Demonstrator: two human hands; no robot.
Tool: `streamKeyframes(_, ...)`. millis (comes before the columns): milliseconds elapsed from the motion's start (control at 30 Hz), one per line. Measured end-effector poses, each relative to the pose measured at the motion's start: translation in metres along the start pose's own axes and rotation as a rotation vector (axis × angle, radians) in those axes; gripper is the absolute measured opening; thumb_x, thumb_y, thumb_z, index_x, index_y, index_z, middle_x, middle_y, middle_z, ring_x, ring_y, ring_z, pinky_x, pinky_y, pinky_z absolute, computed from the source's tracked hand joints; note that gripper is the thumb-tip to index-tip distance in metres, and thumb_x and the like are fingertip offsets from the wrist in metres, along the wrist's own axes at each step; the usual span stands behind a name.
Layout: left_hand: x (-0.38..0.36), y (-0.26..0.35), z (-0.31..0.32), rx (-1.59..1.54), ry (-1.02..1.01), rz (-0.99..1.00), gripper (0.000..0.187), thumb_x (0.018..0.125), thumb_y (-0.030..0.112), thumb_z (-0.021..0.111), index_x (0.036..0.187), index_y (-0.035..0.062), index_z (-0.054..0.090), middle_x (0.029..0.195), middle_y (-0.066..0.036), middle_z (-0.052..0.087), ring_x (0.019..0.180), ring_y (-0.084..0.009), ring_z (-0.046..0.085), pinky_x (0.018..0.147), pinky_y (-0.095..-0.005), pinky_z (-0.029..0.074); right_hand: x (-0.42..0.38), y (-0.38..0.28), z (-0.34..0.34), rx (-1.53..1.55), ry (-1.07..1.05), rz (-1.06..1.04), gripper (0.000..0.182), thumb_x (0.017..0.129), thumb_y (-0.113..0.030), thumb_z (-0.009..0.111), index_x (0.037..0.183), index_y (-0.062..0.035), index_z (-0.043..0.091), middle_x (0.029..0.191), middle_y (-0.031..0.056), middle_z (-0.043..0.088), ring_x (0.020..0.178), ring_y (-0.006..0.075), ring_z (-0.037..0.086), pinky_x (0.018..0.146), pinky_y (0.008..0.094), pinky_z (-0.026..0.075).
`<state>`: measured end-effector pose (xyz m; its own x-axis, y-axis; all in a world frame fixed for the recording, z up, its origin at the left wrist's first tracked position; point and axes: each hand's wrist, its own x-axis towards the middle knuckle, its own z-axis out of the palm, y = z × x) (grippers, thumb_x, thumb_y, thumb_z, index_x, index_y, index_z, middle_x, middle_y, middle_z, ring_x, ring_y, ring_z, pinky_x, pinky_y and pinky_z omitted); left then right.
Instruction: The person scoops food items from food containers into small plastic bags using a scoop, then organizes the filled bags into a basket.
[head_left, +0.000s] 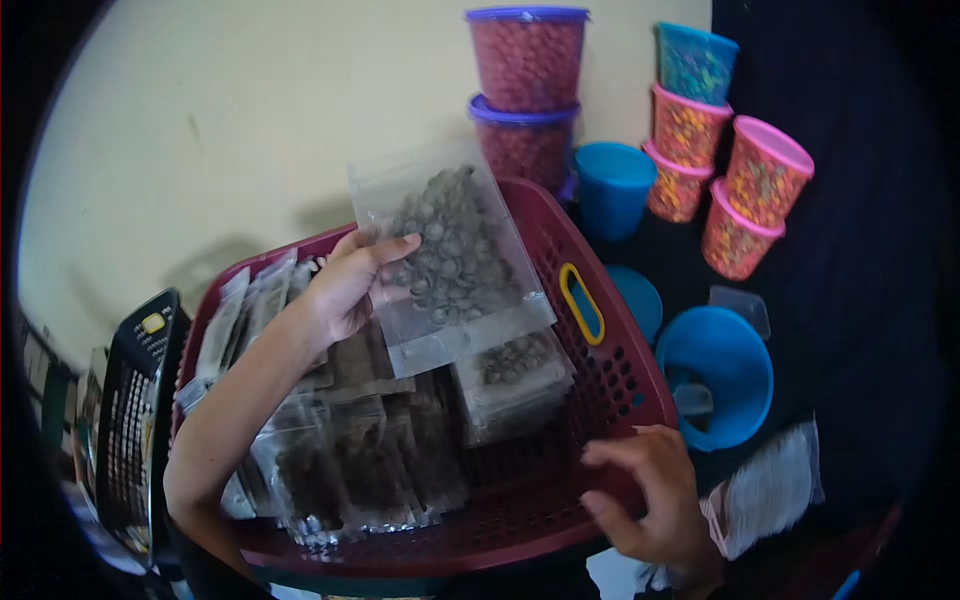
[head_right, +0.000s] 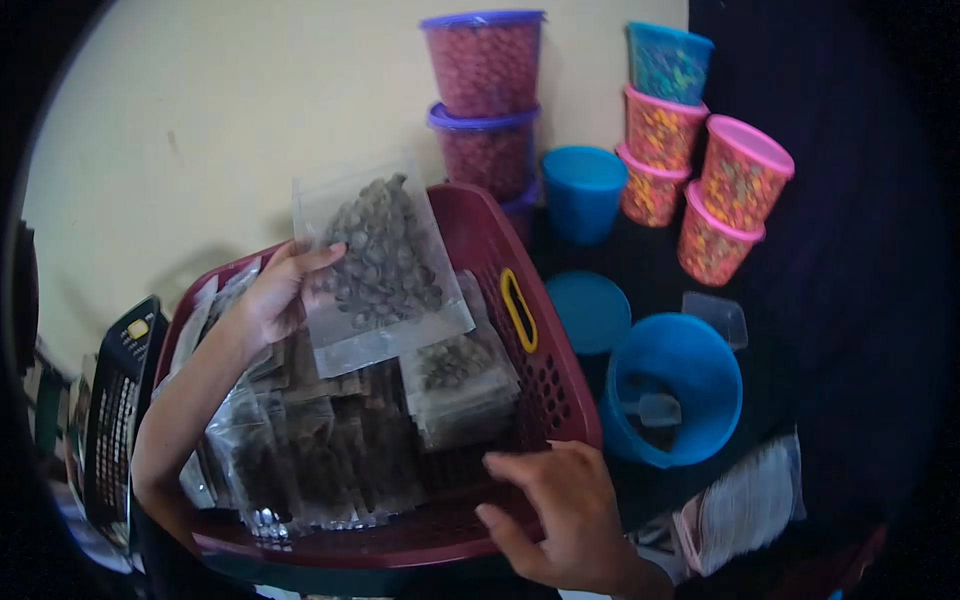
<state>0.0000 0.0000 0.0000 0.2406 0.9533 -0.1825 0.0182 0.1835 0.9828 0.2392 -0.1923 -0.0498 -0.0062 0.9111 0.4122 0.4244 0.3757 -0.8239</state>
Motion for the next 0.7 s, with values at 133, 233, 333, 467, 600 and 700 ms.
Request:
streamKeyframes(133, 0.046, -0.049, 0.01, 0.006, -0.037, -0.132, 0.032, 0.075, 0.015, 0.059, 0.103, 0.0082, 0.045, 0.094, -0.001, 0.052, 0.085, -0.0145, 0.052, 0.072, -0.0333, 0.045, -0.001, 0.012, 0.019, -0.419, 0.04, -0.181, 0.016, 0.062, -0.019, 0.061, 0.076, -0.0102, 0.062, 0.05, -0.0042, 0.05, 0.049, 0.0121, 0.046, 0.068, 0.03, 0.03)
streamKeyframes(233, 0.061, -0.072, 0.021, 0.016, -0.069, -0.209, 0.032, 0.075, 0.013, 0.058, 0.104, 0.0074, 0.044, 0.096, -0.003, 0.053, 0.082, -0.0151, 0.053, 0.067, -0.0311, 0.047, -0.006, 0.019, 0.017, -0.437, 0.079, -0.193, 0.015, 0.059, -0.018, 0.061, 0.073, -0.0102, 0.062, 0.043, -0.0046, 0.042, 0.043, 0.0116, 0.037, 0.064, 0.0294, 0.029)
streamKeyframes(333, 0.074, -0.08, 0.024, 0.101, -0.021, -0.263, 0.032, 0.075, 0.013, 0.058, 0.104, 0.0074, 0.045, 0.095, -0.003, 0.053, 0.081, -0.0151, 0.053, 0.069, -0.0323, 0.046, -0.003, 0.012, 0.018, -0.464, 0.075, -0.163, 0.016, 0.058, -0.019, 0.061, 0.072, -0.0103, 0.063, 0.042, -0.0045, 0.04, 0.042, 0.0118, 0.036, 0.063, 0.0294, 0.029)
streamKeyframes(467, 0.079, -0.083, 0.02, 0.095, -0.141, -0.264, 0.04, 0.075, 0.014, 0.06, 0.106, 0.0004, 0.038, 0.1, -0.009, 0.05, 0.091, -0.0171, 0.05, 0.078, -0.0367, 0.042, -0.002, 0.014, 0.019, -0.477, 0.08, -0.176, 0.017, 0.057, -0.02, 0.061, 0.07, -0.01, 0.063, 0.041, -0.0041, 0.039, 0.041, 0.0121, 0.034, 0.062, 0.0295, 0.029)
streamKeyframes(600, 0.081, -0.095, 0.017, 0.335, -0.05, -0.083, 0.08, 0.069, 0.028, 0.067, 0.121, -0.0053, 0.016, 0.114, -0.018, 0.039, 0.106, -0.0268, 0.04, 0.09, -0.0384, 0.032, -0.002, 0.014, 0.018, -0.499, 0.072, -0.193, 0.017, 0.057, -0.02, 0.061, 0.07, -0.0098, 0.063, 0.041, -0.004, 0.04, 0.04, 0.0121, 0.035, 0.062, 0.0296, 0.029)
streamKeyframes(700, 0.077, -0.087, 0.024, 1.042, 0.26, 0.084, 0.106, 0.063, 0.043, 0.068, 0.126, -0.0071, -0.001, 0.122, -0.025, 0.023, 0.116, -0.0339, 0.025, 0.095, -0.0397, 0.024, -0.002, 0.015, 0.019, -0.477, 0.096, -0.188, 0.017, 0.057, -0.02, 0.06, 0.071, -0.0102, 0.063, 0.042, -0.004, 0.043, 0.04, 0.012, 0.036, 0.062, 0.0295, 0.029)
